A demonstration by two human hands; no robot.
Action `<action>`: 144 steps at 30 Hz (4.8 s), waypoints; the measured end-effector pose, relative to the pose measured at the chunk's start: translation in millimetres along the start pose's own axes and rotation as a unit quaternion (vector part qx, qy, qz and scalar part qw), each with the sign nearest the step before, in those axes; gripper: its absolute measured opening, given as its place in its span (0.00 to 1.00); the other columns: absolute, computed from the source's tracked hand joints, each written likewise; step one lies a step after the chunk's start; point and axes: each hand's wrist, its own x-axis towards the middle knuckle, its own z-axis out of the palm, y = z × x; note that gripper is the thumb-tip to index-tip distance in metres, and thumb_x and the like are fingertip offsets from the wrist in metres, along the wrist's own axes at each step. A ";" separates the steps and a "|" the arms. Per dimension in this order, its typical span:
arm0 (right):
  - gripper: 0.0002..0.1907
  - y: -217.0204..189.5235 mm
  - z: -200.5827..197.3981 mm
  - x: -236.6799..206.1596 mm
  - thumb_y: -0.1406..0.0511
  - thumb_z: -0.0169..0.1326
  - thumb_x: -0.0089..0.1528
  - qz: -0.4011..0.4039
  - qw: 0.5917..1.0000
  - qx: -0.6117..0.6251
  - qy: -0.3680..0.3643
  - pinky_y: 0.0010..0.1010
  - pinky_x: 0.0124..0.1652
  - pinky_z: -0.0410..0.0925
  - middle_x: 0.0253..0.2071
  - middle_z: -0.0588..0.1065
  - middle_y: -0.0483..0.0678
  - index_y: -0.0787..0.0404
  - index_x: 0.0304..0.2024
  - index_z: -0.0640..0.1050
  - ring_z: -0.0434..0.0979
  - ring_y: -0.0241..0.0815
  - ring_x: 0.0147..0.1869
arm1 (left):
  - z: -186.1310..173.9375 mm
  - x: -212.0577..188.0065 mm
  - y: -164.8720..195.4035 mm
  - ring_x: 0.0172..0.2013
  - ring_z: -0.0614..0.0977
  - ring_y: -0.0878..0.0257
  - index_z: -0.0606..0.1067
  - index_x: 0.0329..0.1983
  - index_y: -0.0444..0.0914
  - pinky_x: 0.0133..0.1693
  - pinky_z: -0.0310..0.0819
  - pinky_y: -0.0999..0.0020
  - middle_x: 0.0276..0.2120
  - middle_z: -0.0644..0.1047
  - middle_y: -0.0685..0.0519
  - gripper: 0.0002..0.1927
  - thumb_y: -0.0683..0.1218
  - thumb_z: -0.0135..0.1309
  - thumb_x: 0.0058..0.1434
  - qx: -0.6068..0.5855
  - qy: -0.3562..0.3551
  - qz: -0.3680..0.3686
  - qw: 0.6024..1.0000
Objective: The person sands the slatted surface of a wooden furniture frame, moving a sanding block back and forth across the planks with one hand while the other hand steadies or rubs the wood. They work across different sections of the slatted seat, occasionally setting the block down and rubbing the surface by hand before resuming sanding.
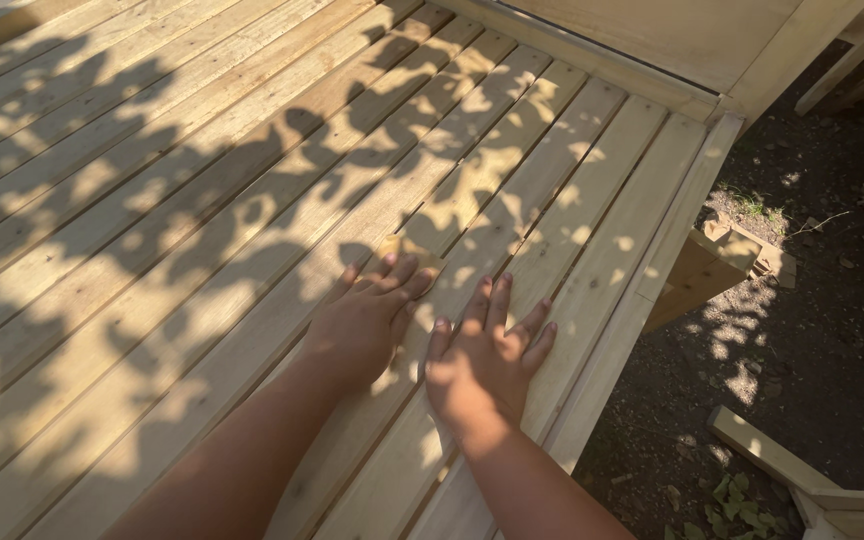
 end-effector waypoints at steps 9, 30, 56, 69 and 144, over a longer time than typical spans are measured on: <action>0.40 -5.3 -9.4 0.8 0.50 0.33 0.66 0.024 0.998 -0.019 -0.055 0.56 0.70 0.27 0.82 0.38 0.49 0.57 0.78 0.46 0.28 0.71 0.78 | -5.6 -184.0 -45.0 0.72 0.59 0.57 0.66 0.71 0.51 0.66 0.43 0.43 0.70 0.65 0.55 0.30 0.54 0.43 0.64 0.092 0.008 0.002 0.996; 0.38 1.6 -2.1 1.7 0.49 0.36 0.66 0.009 1.000 -0.015 0.000 0.56 0.71 0.27 0.79 0.42 0.50 0.59 0.75 0.52 0.29 0.72 0.79 | -25.0 -172.4 -13.8 0.71 0.58 0.63 0.65 0.71 0.62 0.69 0.38 0.45 0.71 0.63 0.64 0.26 0.55 0.37 0.68 0.092 0.025 -0.069 0.993; 0.40 -0.4 -1.5 4.2 0.48 0.34 0.65 0.034 0.999 -0.014 -0.019 0.54 0.70 0.24 0.82 0.39 0.48 0.55 0.77 0.48 0.26 0.70 0.79 | -41.5 -158.4 -50.6 0.74 0.55 0.62 0.64 0.74 0.62 0.68 0.35 0.43 0.75 0.61 0.65 0.29 0.55 0.34 0.69 0.041 -0.012 -0.181 0.983; 0.39 3.9 6.0 2.1 0.47 0.35 0.65 0.034 0.999 -0.030 -0.007 0.57 0.70 0.27 0.81 0.41 0.49 0.56 0.74 0.48 0.31 0.71 0.79 | -19.1 66.3 -61.7 0.74 0.52 0.63 0.59 0.74 0.61 0.71 0.32 0.42 0.74 0.57 0.62 0.26 0.55 0.31 0.72 0.013 0.023 -0.148 0.989; 0.34 57.6 27.7 44.1 0.47 0.27 0.69 0.007 0.938 0.337 -0.080 0.44 0.74 0.27 0.80 0.45 0.44 0.50 0.75 0.57 0.26 0.52 0.84 | 1.4 -86.7 46.2 0.74 0.52 0.62 0.59 0.73 0.60 0.72 0.34 0.47 0.73 0.58 0.65 0.26 0.56 0.35 0.71 -0.005 -0.132 -0.073 0.989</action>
